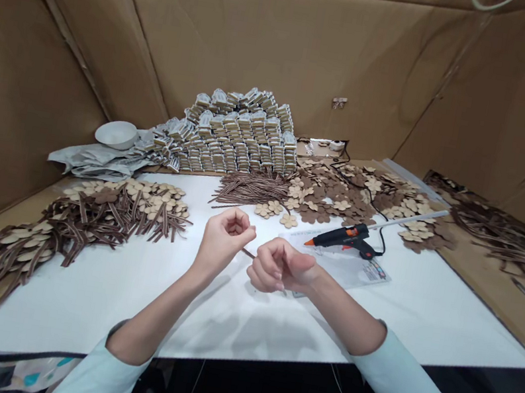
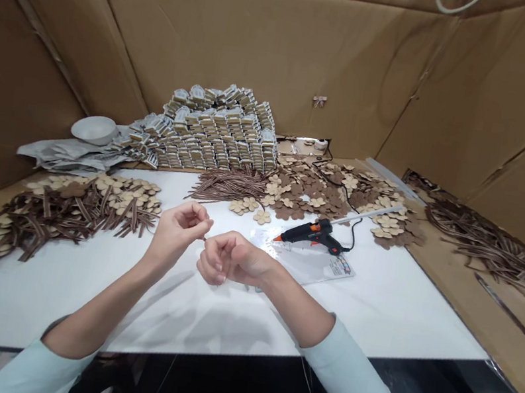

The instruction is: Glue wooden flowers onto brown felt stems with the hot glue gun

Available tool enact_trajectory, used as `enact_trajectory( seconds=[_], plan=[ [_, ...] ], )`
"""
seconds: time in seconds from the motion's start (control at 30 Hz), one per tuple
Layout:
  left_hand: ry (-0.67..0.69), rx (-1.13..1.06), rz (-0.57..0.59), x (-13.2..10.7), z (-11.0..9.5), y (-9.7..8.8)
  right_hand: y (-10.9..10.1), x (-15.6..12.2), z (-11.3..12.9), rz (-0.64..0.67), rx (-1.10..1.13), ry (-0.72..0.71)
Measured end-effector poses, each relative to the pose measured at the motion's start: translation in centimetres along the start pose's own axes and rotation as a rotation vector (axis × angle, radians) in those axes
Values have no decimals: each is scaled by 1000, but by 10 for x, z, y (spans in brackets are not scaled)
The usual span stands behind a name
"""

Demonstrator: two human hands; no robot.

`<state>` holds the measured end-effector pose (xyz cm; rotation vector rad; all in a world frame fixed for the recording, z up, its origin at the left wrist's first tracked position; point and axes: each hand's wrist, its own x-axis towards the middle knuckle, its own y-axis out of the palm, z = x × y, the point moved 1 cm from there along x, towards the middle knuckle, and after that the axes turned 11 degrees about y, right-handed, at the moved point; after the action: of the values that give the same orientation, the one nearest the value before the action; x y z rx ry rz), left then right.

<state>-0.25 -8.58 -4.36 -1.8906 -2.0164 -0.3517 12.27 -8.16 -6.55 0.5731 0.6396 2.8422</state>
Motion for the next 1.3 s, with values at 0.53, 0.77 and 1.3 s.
enact_trajectory(
  seconds=[0.53,0.77,1.3],
  plan=[
    [-74,52,56,0,2,3,-1,-1,-2,-19,-4,21],
    [-74,72,92,1,6,1,3,-3,8,-121,-57,67],
    [53,779,522,17,35,-18,-11,-18,25,-737,-1583,606]
  ],
)
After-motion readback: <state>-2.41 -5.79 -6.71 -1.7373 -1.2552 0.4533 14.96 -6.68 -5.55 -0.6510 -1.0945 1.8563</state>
